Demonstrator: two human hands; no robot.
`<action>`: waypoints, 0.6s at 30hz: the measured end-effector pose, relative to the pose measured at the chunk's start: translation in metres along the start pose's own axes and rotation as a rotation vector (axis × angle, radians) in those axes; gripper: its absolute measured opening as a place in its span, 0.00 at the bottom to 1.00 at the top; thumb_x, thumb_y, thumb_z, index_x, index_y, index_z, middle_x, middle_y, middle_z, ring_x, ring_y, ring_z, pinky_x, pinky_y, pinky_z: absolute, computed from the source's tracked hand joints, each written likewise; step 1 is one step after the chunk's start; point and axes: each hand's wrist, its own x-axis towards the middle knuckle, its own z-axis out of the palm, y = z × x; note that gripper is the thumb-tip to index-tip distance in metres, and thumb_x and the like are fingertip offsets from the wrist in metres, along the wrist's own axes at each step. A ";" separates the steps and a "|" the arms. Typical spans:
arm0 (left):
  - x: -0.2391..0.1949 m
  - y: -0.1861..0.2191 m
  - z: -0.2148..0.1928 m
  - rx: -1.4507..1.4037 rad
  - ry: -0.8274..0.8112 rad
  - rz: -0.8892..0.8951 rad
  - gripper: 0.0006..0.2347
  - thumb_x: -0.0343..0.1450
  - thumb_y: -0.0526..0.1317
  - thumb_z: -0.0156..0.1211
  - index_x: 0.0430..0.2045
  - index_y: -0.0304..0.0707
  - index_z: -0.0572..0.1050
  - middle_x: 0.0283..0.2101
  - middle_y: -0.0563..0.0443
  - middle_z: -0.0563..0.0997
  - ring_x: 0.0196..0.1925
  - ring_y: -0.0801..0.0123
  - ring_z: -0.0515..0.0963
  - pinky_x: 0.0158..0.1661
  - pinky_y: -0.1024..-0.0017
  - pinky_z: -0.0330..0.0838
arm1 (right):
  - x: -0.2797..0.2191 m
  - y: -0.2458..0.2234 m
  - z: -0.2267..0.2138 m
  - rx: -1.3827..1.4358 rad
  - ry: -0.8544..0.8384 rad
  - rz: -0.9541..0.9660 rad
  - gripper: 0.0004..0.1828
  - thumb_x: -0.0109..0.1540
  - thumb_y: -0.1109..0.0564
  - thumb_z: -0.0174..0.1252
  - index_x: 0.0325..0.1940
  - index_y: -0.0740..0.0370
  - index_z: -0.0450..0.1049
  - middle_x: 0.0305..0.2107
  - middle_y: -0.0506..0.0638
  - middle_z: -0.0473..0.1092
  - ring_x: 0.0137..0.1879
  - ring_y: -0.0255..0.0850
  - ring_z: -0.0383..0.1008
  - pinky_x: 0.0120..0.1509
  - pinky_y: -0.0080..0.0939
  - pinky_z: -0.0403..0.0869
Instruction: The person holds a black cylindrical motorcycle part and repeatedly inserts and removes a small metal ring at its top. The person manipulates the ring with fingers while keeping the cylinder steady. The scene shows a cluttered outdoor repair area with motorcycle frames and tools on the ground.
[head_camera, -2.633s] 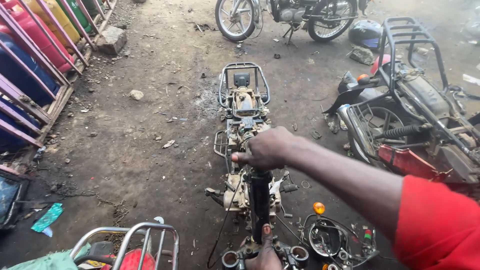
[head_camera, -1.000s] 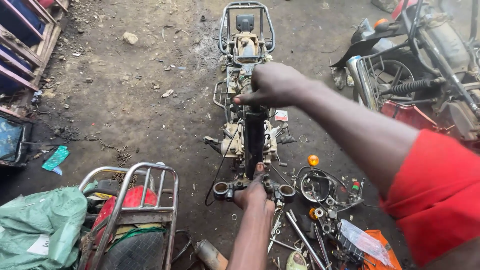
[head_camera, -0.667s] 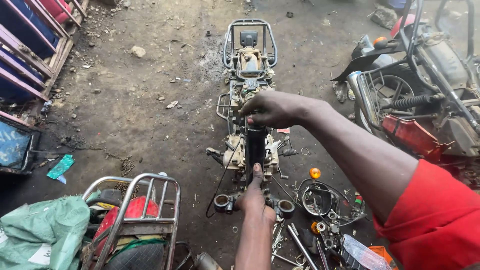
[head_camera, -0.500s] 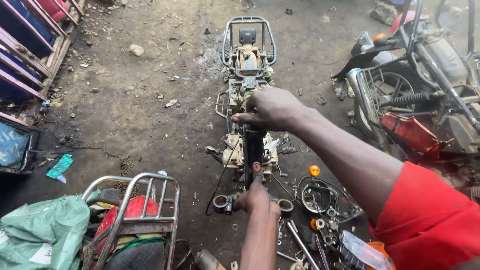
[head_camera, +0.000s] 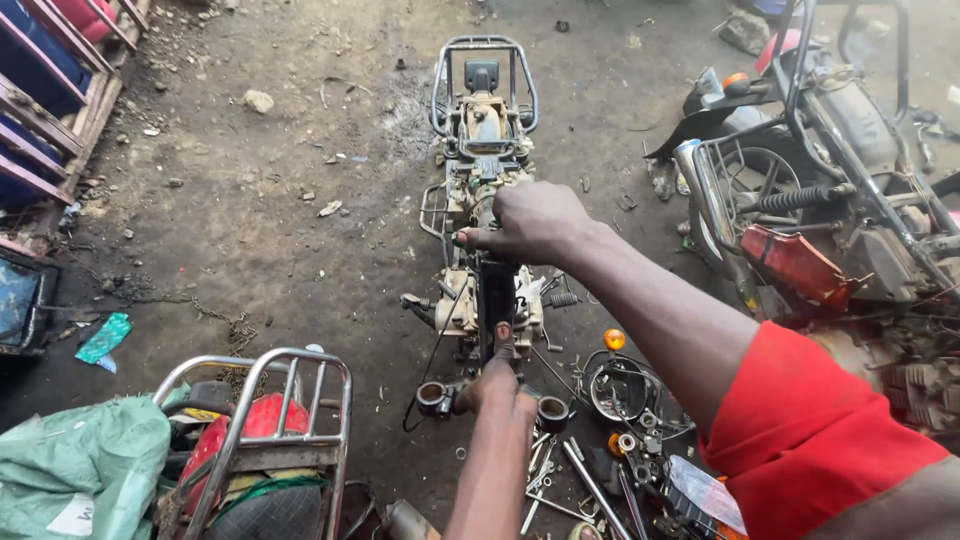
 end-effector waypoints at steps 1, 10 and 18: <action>0.014 -0.003 0.009 0.017 0.001 0.002 0.53 0.49 0.51 0.90 0.62 0.25 0.58 0.61 0.37 0.73 0.68 0.56 0.72 0.64 0.61 0.69 | 0.003 0.003 0.003 -0.045 0.000 0.011 0.38 0.61 0.21 0.47 0.37 0.55 0.84 0.33 0.64 0.78 0.47 0.62 0.81 0.51 0.60 0.76; 0.057 -0.040 0.023 -0.204 0.059 -0.022 0.64 0.43 0.44 0.93 0.67 0.33 0.40 0.69 0.42 0.61 0.76 0.63 0.57 0.72 0.60 0.56 | -0.010 0.011 -0.009 0.209 -0.098 -0.336 0.20 0.63 0.49 0.54 0.55 0.59 0.77 0.42 0.71 0.75 0.54 0.72 0.73 0.57 0.68 0.72; -0.030 0.028 -0.019 -0.412 -0.111 -0.178 0.60 0.54 0.52 0.81 0.72 0.39 0.33 0.70 0.53 0.55 0.76 0.74 0.49 0.72 0.75 0.51 | -0.006 0.022 0.004 0.306 -0.102 -0.357 0.20 0.66 0.47 0.53 0.58 0.55 0.76 0.44 0.68 0.76 0.57 0.69 0.74 0.57 0.68 0.73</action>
